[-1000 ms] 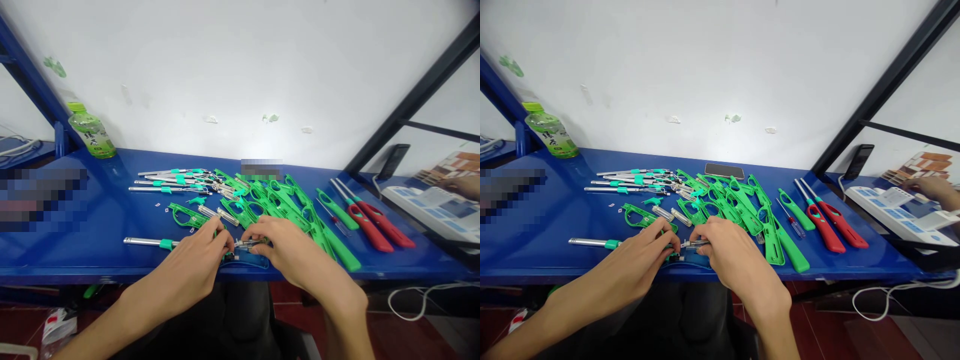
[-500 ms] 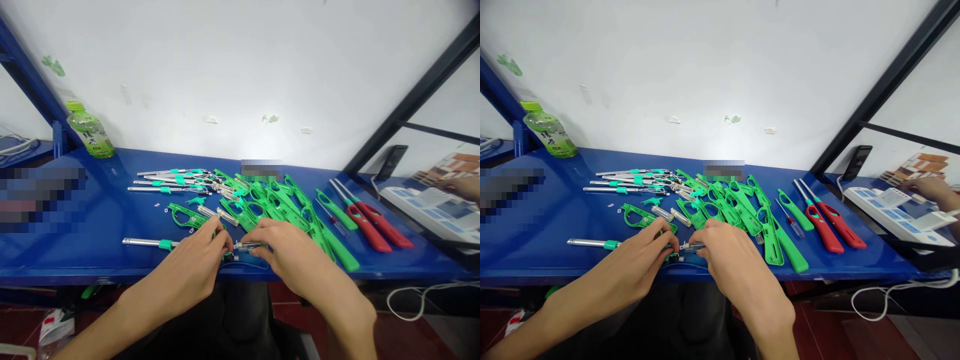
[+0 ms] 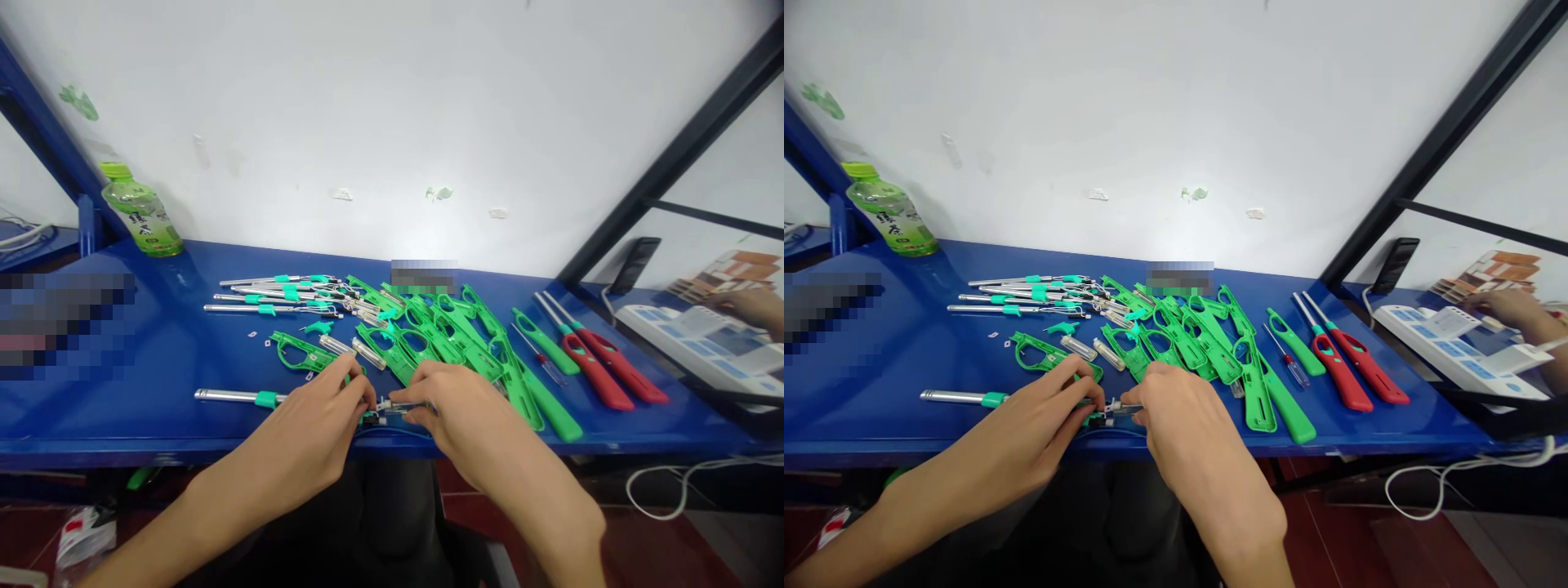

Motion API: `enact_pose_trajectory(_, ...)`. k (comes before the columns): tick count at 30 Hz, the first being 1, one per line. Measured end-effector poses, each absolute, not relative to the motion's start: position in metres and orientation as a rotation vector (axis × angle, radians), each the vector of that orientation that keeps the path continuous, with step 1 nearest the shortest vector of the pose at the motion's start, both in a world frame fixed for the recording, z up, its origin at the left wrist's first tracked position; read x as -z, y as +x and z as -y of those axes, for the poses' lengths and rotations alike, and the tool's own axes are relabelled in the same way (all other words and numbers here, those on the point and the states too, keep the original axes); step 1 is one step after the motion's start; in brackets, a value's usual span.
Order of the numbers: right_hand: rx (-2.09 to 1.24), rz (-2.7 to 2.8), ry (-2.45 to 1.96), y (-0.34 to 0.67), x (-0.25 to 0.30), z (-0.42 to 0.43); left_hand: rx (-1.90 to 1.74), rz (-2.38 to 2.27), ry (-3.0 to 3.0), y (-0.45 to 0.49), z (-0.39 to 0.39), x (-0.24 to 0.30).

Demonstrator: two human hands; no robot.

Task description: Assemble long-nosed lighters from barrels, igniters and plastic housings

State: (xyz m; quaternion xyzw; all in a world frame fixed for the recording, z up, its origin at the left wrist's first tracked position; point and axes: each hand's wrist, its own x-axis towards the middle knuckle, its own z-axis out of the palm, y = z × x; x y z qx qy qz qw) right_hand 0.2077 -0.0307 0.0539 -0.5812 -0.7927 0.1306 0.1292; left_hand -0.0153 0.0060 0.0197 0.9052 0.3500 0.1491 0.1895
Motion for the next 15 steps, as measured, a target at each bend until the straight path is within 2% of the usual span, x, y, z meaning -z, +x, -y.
enact_pose_trajectory(15, -0.379, 2.31, -1.658, 0.2084, -0.0497, 0.0296, -0.437, -0.941, 2.604, -0.0177, -0.0101, -0.0168)
